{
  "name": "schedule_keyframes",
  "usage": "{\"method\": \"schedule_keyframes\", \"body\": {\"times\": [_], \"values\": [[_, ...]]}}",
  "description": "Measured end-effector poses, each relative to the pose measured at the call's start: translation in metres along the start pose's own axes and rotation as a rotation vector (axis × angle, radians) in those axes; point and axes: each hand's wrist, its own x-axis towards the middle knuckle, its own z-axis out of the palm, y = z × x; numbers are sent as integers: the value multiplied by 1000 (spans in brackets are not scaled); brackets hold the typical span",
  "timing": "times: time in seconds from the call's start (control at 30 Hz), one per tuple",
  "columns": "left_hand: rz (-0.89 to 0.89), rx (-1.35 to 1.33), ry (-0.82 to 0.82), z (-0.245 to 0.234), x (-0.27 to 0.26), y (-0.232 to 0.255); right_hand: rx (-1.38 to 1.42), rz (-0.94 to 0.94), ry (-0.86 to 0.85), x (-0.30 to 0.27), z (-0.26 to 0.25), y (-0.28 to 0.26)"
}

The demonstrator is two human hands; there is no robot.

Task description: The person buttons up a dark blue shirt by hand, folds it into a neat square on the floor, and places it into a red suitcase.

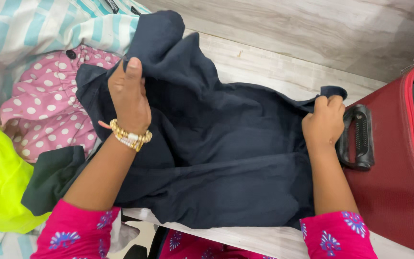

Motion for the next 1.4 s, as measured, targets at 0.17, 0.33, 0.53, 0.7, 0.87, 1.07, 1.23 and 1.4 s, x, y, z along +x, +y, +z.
{"method": "schedule_keyframes", "body": {"times": [0.17,0.33,0.53,0.7,0.87,1.07,1.23,1.4], "values": [[-274,172,27,-1,-51,77,-173,-132,-218,-21,-55,4],[284,1305,-529,-43,-67,117,-525,-340,-396,-46,-61,18],[361,1642,-899,-68,-57,111,-838,-478,-759,-44,-62,8],[183,1748,-1019,-75,-50,114,-806,-534,-982,-21,-70,1],[166,1709,-711,-76,-57,129,-443,-370,-873,-1,-121,10],[152,1997,-671,-62,-66,155,-609,-459,-1017,-20,-178,-9],[366,2121,-543,-3,-89,167,-293,-384,-902,-22,-173,-12],[513,1489,-916,89,-103,53,59,-161,-624,-14,-70,-42]]}}
